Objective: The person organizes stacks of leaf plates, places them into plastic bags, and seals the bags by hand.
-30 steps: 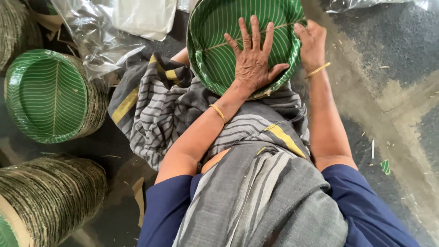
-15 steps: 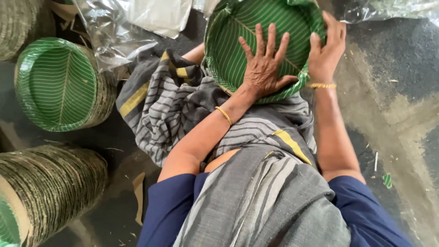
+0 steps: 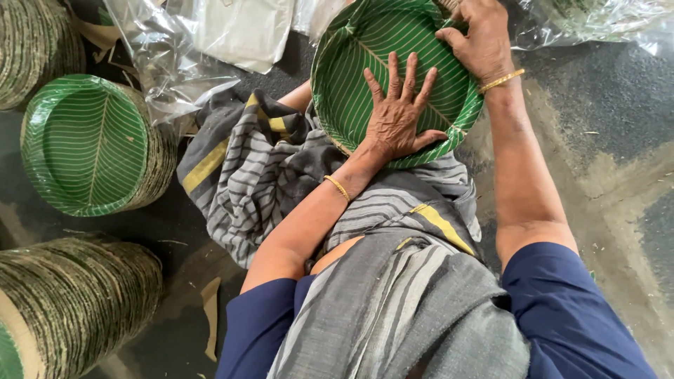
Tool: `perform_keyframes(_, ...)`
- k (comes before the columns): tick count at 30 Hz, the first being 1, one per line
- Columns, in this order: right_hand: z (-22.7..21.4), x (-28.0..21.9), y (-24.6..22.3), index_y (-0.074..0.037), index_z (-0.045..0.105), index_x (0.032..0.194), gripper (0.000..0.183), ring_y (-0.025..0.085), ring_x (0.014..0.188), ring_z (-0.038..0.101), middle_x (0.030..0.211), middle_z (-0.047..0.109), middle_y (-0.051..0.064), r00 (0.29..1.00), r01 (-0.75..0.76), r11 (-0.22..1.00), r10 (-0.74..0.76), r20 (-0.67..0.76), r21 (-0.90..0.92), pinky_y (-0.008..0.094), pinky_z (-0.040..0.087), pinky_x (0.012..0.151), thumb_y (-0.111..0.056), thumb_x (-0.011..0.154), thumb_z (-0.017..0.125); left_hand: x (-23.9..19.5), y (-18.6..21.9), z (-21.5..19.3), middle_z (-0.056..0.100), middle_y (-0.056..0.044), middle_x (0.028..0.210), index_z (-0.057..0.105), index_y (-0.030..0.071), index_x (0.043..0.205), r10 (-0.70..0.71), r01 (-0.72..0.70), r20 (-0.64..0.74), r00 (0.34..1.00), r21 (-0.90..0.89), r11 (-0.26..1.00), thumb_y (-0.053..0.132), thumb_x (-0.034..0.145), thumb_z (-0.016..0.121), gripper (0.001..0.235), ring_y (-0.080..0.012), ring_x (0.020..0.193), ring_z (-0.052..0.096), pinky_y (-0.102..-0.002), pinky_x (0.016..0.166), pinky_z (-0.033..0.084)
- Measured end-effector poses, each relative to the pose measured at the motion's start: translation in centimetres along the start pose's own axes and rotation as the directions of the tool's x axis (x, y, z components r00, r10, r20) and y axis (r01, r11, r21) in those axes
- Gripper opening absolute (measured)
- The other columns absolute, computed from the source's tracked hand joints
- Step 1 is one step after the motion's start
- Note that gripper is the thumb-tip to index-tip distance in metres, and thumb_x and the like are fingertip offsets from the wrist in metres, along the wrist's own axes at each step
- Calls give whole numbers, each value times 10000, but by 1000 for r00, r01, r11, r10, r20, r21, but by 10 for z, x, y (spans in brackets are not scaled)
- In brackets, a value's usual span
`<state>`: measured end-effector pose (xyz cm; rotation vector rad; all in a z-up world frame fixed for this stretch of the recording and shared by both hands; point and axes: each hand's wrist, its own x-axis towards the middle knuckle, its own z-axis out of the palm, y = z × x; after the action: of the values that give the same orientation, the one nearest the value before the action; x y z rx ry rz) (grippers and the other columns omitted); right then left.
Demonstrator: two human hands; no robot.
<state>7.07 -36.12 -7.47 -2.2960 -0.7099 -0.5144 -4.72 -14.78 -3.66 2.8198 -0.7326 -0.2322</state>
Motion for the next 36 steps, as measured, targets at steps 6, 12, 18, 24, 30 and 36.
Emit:
perform_keyframes(6, -1, 9, 0, 12, 657, 890, 307, 248, 750, 653, 841, 662, 131, 968, -240, 964, 230, 97, 114, 356, 499, 654, -124, 883, 932, 0, -1, 1, 53, -262, 1704, 200, 142, 1663, 1, -1, -8, 1000, -4, 1000, 937, 803, 423, 1192, -554, 1542, -39, -860, 1102, -42)
perform_keyframes(12, 4, -12, 0, 27, 652, 894, 176, 201, 768, 625, 874, 672, 112, 970, -169, 974, 191, -147, 151, 349, 476, 672, 36, 983, 804, 2, -23, 10, 84, -233, 1724, 218, 187, 1672, 130, -130, -62, 990, -4, 991, 920, 863, 411, 1109, -519, 1573, -22, -835, 1153, -54)
perform_keyframes(18, 23, -77, -56, 11, 616, 833, 221, 145, 708, 561, 810, 624, 85, 799, -332, 915, 401, -448, 227, 312, 452, 636, 49, 889, 827, 10, 7, 1, 68, -256, 1697, 192, 77, 1644, -321, 319, -37, 946, -64, 946, 927, 773, 444, 1243, -492, 1556, -26, -811, 1108, -87)
perform_keyframes(24, 4, -98, -68, 1, 523, 902, 277, 116, 724, 447, 807, 522, 42, 685, -481, 724, 663, -303, 495, 315, 408, 647, -50, 953, 791, -2, 6, 8, 68, -300, 1689, 217, 67, 1649, -81, 78, -67, 994, -43, 996, 884, 857, 434, 1158, -533, 1554, -22, -812, 1141, -84)
perform_keyframes(30, 31, -132, -90, 16, 474, 874, 313, 199, 702, 418, 783, 455, 135, 798, -505, 843, 538, -269, 186, 397, 372, 640, -102, 1121, 625, 1, 3, 11, 88, -198, 1714, 231, 120, 1646, -71, 67, -47, 996, -78, 995, 867, 836, 394, 1114, -391, 1588, 7, -836, 1124, -78)
perform_keyframes(36, 5, -109, -103, 15, 520, 934, 246, 285, 736, 499, 812, 510, 149, 701, -629, 750, 661, -268, 207, 412, 418, 662, -114, 1087, 663, -2, 12, 4, 84, -230, 1714, 225, 111, 1660, -24, 24, -35, 999, -19, 1000, 829, 914, 381, 1048, -438, 1583, -9, -873, 1089, -73)
